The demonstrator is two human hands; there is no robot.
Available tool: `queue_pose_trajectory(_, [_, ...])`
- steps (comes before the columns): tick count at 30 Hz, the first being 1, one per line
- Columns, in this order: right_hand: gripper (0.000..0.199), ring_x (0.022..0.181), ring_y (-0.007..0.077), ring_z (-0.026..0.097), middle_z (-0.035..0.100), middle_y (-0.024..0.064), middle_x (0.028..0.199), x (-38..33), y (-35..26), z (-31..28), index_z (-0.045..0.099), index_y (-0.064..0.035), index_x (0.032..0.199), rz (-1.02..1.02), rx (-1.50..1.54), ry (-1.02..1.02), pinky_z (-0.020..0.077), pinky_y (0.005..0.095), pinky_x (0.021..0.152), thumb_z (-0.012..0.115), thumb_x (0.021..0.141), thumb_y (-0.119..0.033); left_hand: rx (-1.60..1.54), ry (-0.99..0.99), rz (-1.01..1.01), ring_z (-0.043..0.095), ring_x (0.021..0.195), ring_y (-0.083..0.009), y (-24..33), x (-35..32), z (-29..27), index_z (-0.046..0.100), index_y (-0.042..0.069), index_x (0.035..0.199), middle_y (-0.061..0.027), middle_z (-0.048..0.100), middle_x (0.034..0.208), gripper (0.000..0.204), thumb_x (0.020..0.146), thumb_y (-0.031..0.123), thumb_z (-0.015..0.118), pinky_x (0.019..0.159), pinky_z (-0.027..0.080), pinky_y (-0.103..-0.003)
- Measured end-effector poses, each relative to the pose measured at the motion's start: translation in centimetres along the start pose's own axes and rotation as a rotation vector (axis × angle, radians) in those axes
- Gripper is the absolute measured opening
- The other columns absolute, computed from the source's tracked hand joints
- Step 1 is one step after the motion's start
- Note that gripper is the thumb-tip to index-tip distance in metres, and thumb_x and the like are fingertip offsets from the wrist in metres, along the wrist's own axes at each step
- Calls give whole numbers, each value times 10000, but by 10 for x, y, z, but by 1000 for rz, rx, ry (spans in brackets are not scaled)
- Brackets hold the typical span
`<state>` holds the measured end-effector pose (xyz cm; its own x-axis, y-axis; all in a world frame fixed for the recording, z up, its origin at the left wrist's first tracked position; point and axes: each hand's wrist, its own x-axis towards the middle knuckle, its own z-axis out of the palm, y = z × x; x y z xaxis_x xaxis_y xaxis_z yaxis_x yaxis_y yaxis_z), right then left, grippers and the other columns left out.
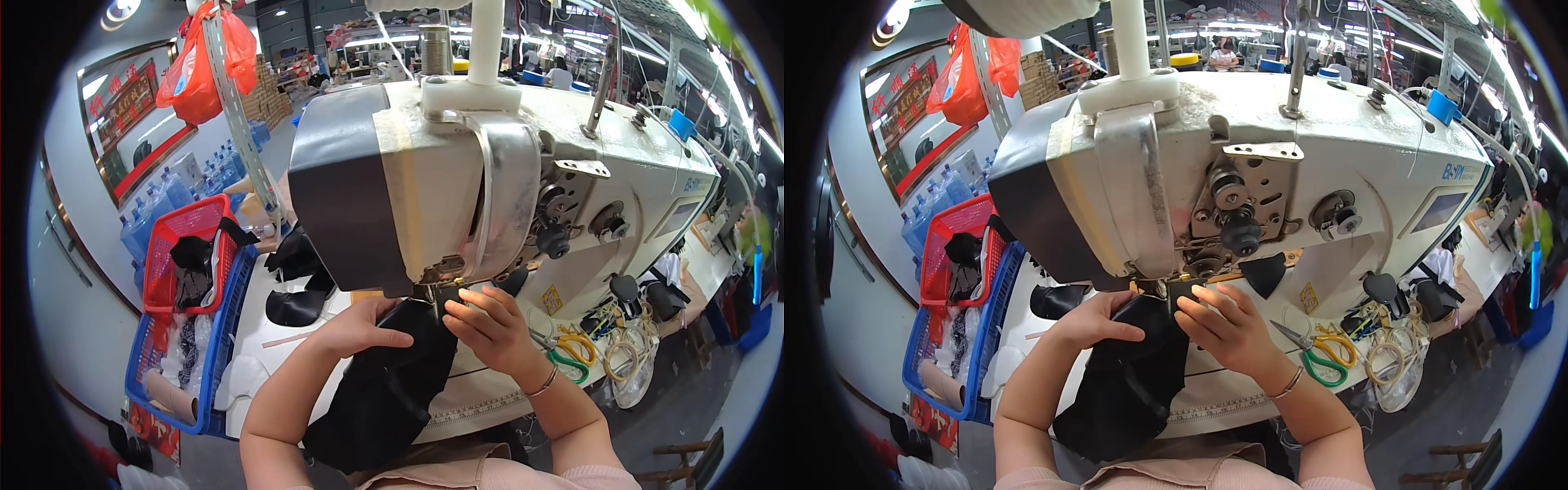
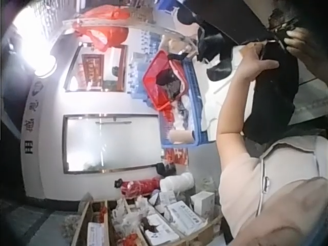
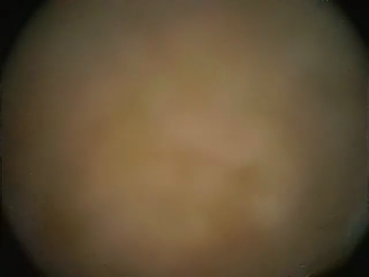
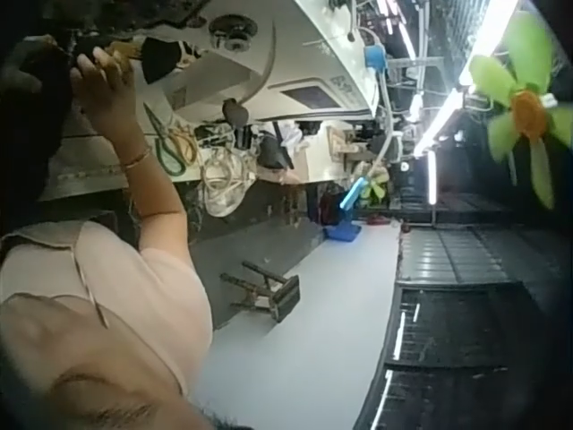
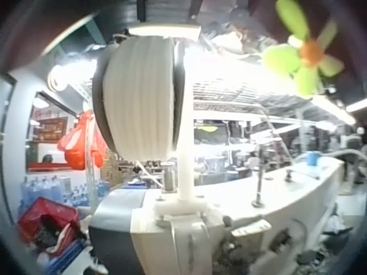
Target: Sew together black leather shoe components using an industrial sewing machine.
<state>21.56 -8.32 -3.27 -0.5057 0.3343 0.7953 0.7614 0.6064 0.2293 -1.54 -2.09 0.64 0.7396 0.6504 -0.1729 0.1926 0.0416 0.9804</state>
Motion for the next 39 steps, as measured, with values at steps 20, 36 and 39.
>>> queue_pose_trajectory(20, [234,613,12,450,512,-45,649,-28,-50,13,524,6,720,1124,1355,-269,422,185,559,572,884,-155,-25,112,81,540,948,-160,0,3,0,474,-23,1169,-82,566,1042,562,677,69,728,864,420,-285])
queue_pose_trajectory(36, [235,585,24,463,507,-46,630,-20,-36,17,557,-5,751,1120,1393,-213,405,186,534,558,894,-192,-124,219,139,559,934,-167,-11,13,-2,494,-26,1143,-87,581,1039,552,652,46,735,842,436,-290])
queue_pose_trajectory(39, [264,574,21,434,478,-53,612,-20,-33,18,535,-17,712,1111,1338,-239,374,185,517,559,894,-207,-113,232,130,554,946,-172,-8,14,-2,493,-28,1140,-94,575,1044,547,650,38,728,843,436,-290])
